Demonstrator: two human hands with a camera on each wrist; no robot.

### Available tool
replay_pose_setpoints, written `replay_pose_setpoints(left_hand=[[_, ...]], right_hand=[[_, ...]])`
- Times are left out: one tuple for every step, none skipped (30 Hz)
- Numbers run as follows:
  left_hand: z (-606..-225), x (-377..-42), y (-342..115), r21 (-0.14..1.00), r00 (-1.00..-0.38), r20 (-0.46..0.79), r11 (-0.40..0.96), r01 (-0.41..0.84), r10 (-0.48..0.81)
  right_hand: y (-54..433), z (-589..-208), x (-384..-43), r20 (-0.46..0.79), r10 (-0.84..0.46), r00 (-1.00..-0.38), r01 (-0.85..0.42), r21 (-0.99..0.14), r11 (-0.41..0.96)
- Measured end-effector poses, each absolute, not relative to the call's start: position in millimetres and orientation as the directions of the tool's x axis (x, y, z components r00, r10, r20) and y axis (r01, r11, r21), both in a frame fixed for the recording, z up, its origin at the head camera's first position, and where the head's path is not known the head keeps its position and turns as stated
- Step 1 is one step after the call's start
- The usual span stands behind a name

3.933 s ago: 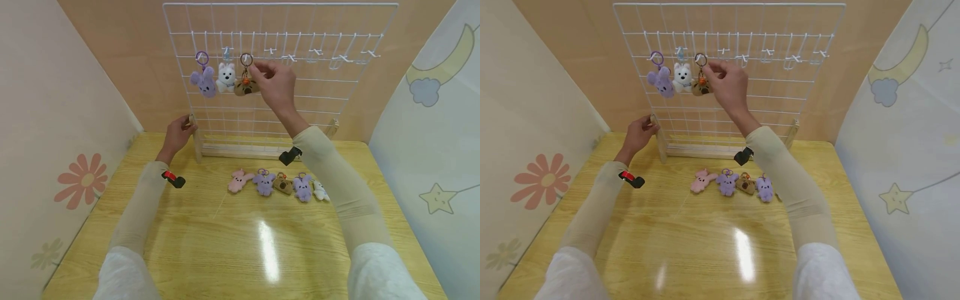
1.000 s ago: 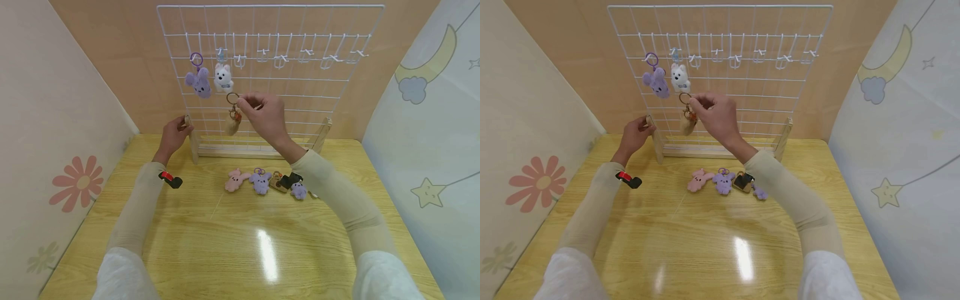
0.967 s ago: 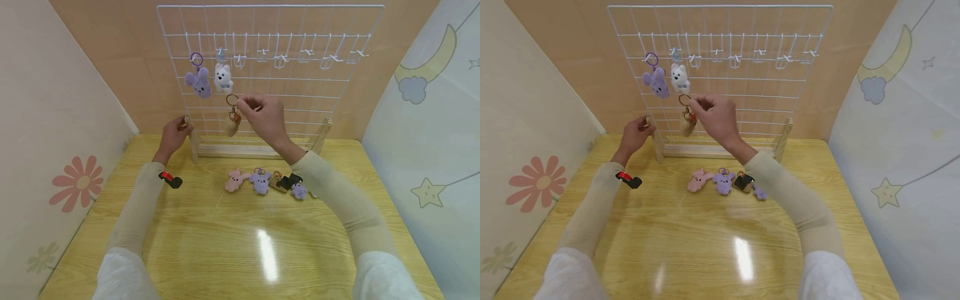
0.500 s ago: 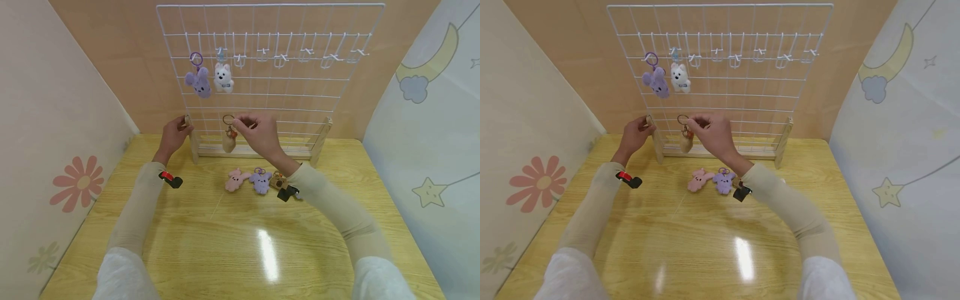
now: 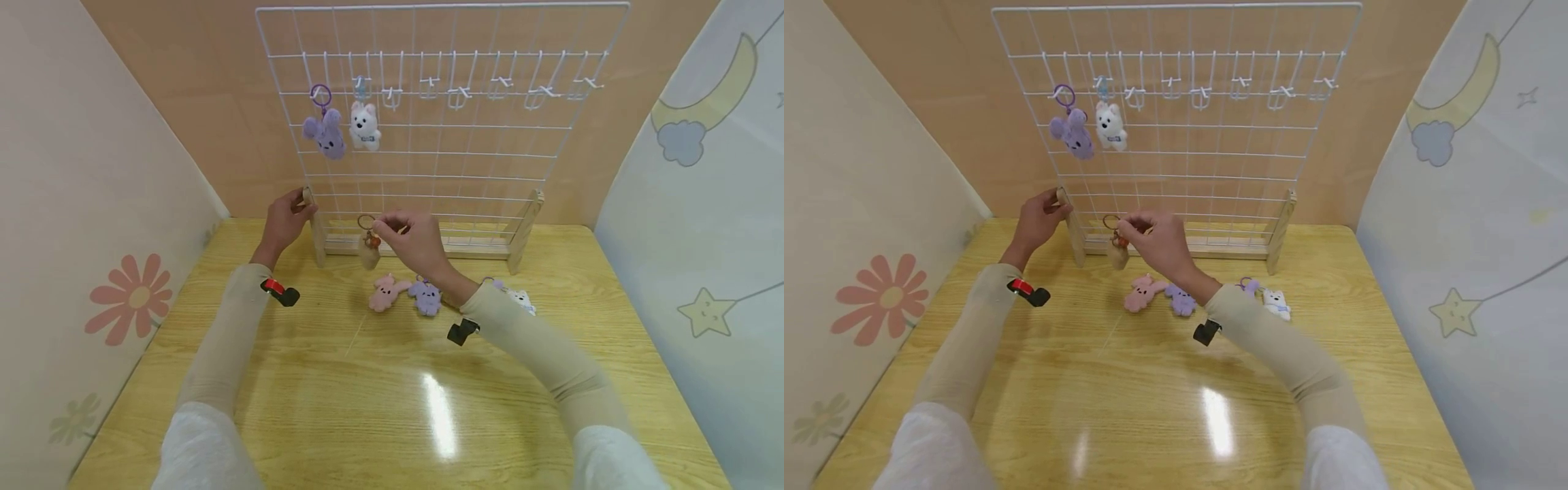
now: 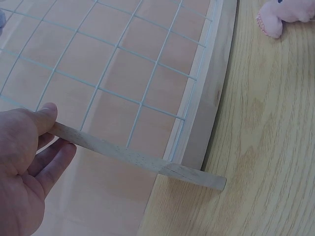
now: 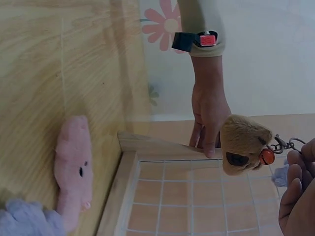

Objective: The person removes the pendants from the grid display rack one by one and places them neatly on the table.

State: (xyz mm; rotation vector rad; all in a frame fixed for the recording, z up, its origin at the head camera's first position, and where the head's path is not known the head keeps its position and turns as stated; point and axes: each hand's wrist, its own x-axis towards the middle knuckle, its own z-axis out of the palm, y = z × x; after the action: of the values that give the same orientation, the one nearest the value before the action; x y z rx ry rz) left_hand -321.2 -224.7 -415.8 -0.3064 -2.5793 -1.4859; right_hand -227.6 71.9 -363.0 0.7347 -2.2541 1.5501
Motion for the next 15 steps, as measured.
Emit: replay_pose_setpoints(left_hand=[[-416,-321,-225,0.836,-0.968,0.23,0.489,0.25,0.101],[-416,-321,-225,0.836,-0.968,0.23,0.489,0.249,0.1],[-415,-321,-225,0.836,-0.968,0.23,0.489,0.25,0.1],[-415,-321,-224,0.836,-0.968,0.231,0.489,0.251,0.101],[-415,-321,-224,0.835,-0.968,0.23,0.49,0.25,0.101],[-415,-321,-224,0.835,-0.968,0.229,0.491,0.249,0.101],[-415,-321,-224,0.835,-0.968,0.229,0.491,0.249,0.101],[-415,-321,-224,0.834,-0.968,0.229,0.492,0.249,0.101],[-415,-320,-224,0.834,-0.968,0.229,0.492,0.248,0.101],[-415,-320,-223,0.834,-0.968,0.229,0.493,0.248,0.1],[-415,-320,-223,0.834,-0.968,0.229,0.493,0.248,0.1],[-415,-320,-223,0.833,-0.968,0.231,0.494,0.249,0.1],[-415,-320,-223,0.832,-0.967,0.234,0.494,0.252,0.1],[-415,-320,-223,0.831,-0.967,0.236,0.495,0.254,0.1],[-415,-320,-223,0.83,-0.966,0.237,0.496,0.255,0.101]], right_hand=[[71,-366,-227,0.514,-0.241,-0.823,-0.567,-0.773,0.285],[70,-368,-226,0.509,-0.245,-0.825,-0.564,-0.774,0.288],[69,-371,-225,0.502,-0.25,-0.828,-0.559,-0.776,0.291],[68,-374,-224,0.493,-0.253,-0.832,-0.552,-0.778,0.299],[68,-376,-222,0.485,-0.259,-0.835,-0.547,-0.781,0.301],[67,-378,-221,0.474,-0.264,-0.84,-0.539,-0.784,0.307],[66,-381,-220,0.465,-0.268,-0.844,-0.532,-0.788,0.311],[66,-383,-219,0.457,-0.273,-0.846,-0.528,-0.789,0.315],[65,-386,-218,0.45,-0.278,-0.849,-0.523,-0.792,0.316],[65,-388,-217,0.445,-0.281,-0.85,-0.52,-0.794,0.315],[64,-391,-216,0.439,-0.284,-0.853,-0.514,-0.799,0.311],[64,-393,-215,0.433,-0.284,-0.855,-0.51,-0.803,0.31],[63,-396,-214,0.431,-0.287,-0.856,-0.508,-0.804,0.309],[63,-399,-213,0.427,-0.289,-0.857,-0.506,-0.806,0.308],[62,-402,-211,0.42,-0.291,-0.86,-0.5,-0.81,0.306]])
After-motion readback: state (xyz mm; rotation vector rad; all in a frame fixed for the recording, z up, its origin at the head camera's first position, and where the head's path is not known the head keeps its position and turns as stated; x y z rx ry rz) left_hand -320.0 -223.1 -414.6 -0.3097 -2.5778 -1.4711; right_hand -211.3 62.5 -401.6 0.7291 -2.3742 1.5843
